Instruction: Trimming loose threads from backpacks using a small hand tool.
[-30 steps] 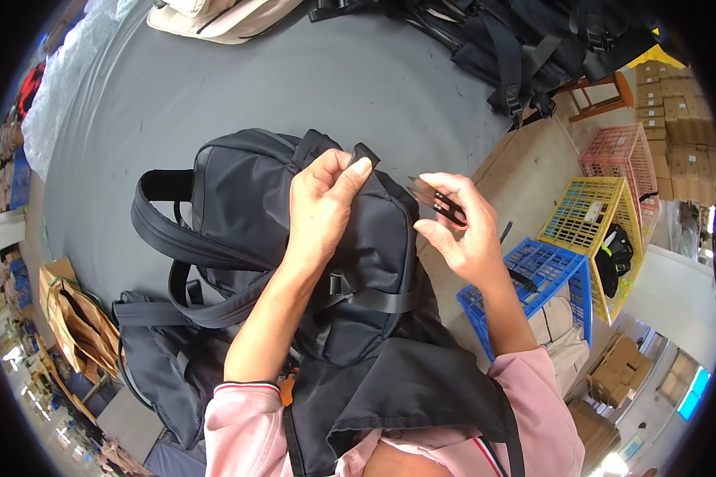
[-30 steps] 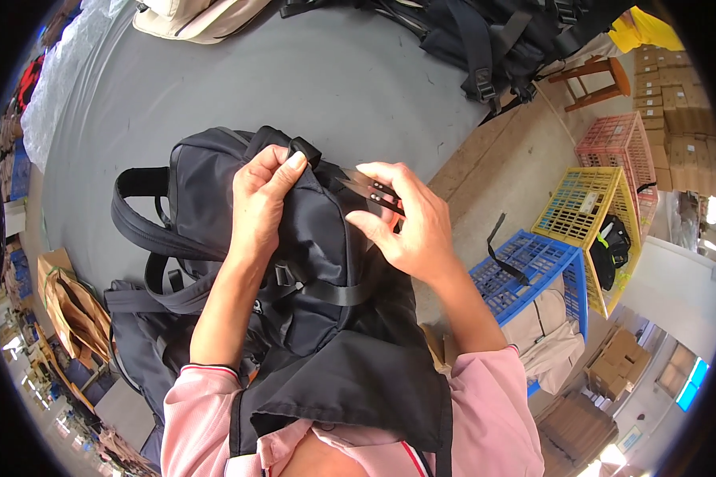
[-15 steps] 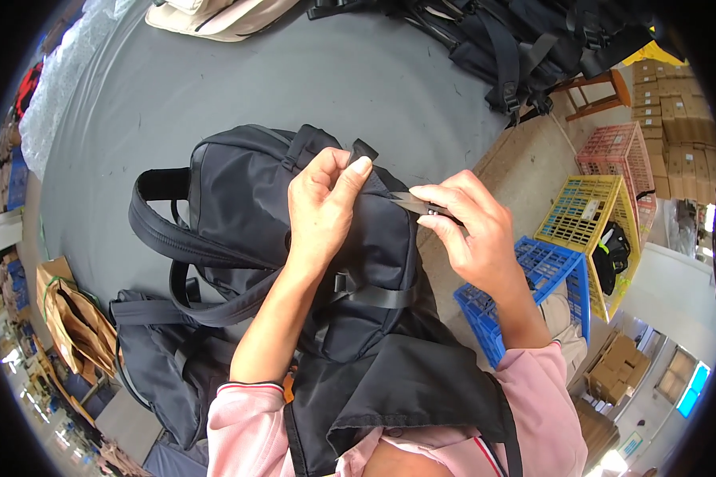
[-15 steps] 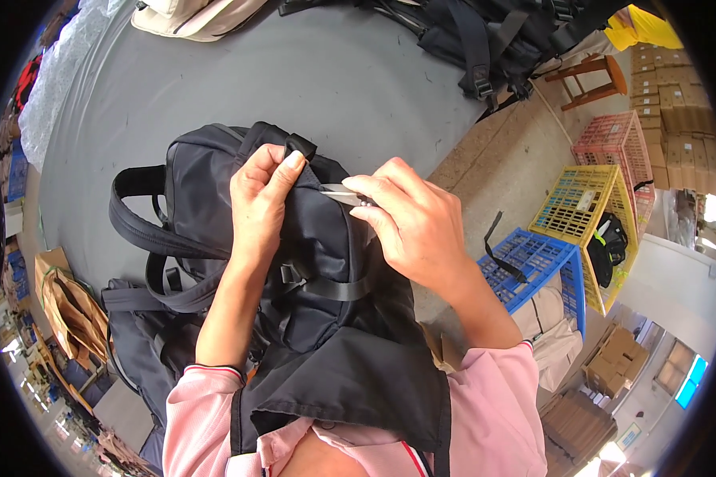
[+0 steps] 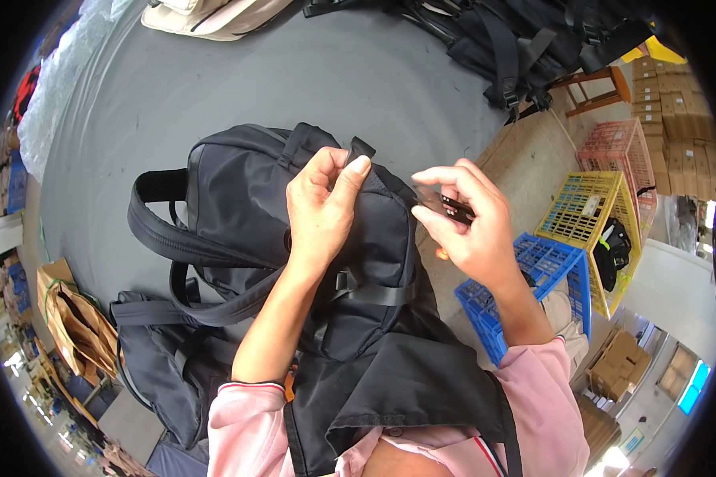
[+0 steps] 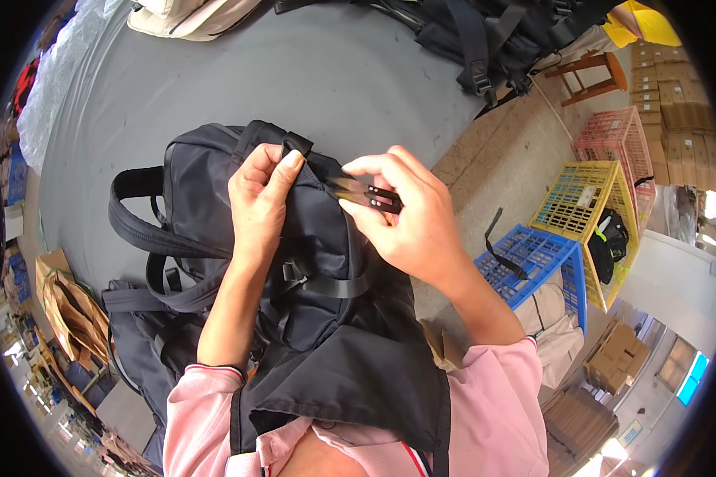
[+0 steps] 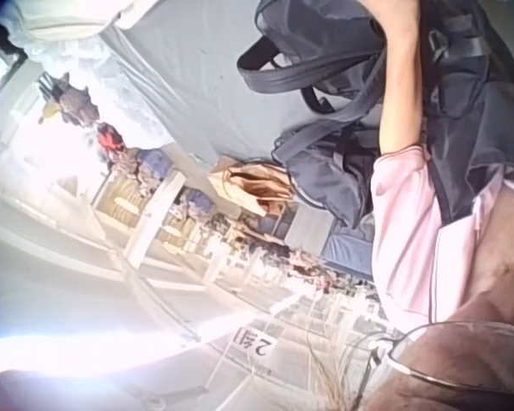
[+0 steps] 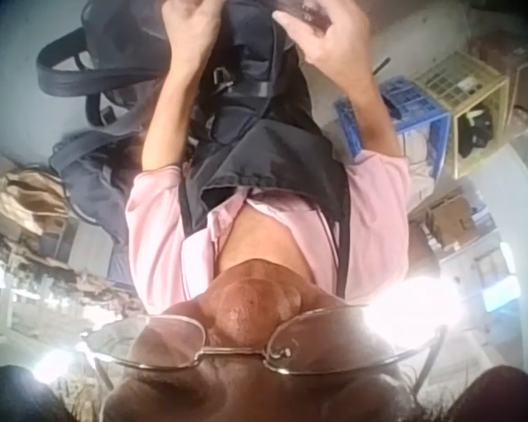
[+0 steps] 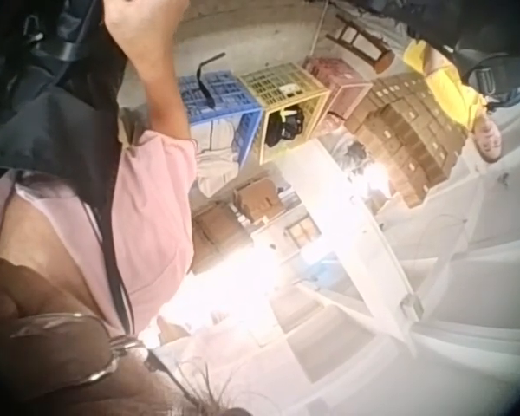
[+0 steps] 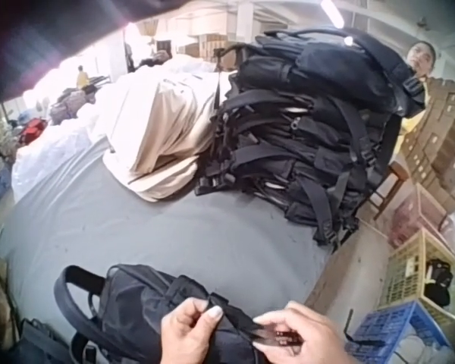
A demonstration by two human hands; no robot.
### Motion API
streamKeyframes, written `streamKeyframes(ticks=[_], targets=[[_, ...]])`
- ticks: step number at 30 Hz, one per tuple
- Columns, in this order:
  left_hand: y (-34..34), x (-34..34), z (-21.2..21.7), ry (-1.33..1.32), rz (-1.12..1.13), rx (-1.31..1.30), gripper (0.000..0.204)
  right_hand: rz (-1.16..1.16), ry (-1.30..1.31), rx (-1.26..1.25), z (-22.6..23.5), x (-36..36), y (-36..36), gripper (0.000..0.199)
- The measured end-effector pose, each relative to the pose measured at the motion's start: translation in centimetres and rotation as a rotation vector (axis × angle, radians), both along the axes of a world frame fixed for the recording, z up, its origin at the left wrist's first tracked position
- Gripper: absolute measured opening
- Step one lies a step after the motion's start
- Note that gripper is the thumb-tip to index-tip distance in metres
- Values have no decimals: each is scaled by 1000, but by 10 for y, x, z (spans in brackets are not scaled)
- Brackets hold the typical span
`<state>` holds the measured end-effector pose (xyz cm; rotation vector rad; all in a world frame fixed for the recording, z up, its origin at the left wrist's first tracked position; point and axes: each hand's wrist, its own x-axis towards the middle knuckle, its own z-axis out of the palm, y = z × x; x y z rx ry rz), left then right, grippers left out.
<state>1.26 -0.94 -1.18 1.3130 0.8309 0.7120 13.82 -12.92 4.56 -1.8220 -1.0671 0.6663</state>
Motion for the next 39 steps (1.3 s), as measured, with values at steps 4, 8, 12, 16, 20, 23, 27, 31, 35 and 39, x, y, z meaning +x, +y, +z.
streamKeyframes(ticks=[4,8,12,16,20,23,27,31,35,39], targets=[[-4,3,4,63,26,136,21,107,-39,55,-14,4,14,15],[-7,7,0,172,31,216,21,91,-54,-11,-15,5,15,14],[-10,8,-1,252,36,348,20,129,-240,-101,-10,0,18,15],[-9,10,-5,266,23,412,21,105,-626,-58,-24,-7,13,19],[-4,10,-11,251,42,351,23,-218,70,185,-51,-7,2,9],[0,8,-10,247,23,269,24,-294,365,276,-51,-14,-4,3],[0,8,-15,204,37,284,24,-244,268,144,-44,-13,8,13],[-2,10,-13,229,36,270,25,-173,218,91,-46,-9,16,20],[-1,10,-11,253,25,252,24,-168,26,211,-64,-12,12,19],[0,8,-8,236,37,198,23,-336,491,409,-56,-20,-3,14]])
